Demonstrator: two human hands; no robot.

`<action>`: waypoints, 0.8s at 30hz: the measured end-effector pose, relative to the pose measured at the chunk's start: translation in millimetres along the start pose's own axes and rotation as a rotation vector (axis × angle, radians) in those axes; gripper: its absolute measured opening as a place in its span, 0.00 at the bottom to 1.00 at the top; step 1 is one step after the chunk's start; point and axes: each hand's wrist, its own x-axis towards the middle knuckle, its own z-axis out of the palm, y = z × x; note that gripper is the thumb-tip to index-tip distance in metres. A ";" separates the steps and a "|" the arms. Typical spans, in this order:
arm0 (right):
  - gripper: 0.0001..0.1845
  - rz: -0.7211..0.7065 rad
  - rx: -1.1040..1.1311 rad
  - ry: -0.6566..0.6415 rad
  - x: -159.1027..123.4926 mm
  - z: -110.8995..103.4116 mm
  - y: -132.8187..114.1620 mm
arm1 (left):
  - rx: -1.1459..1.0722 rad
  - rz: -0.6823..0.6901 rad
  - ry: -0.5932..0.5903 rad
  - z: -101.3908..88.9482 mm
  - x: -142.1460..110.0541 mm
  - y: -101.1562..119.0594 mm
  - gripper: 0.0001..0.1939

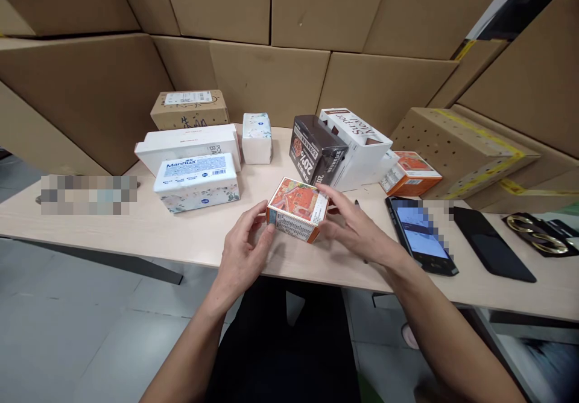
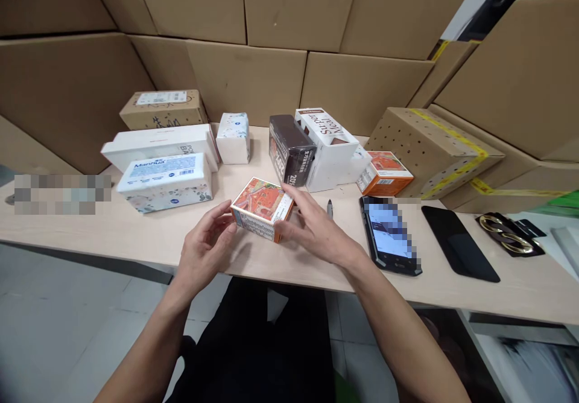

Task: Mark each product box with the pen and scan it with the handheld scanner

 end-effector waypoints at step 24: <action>0.29 0.175 0.162 0.102 1.1 7.6 -5.0 | -0.054 0.155 -0.043 -6.6 -2.8 6.0 0.23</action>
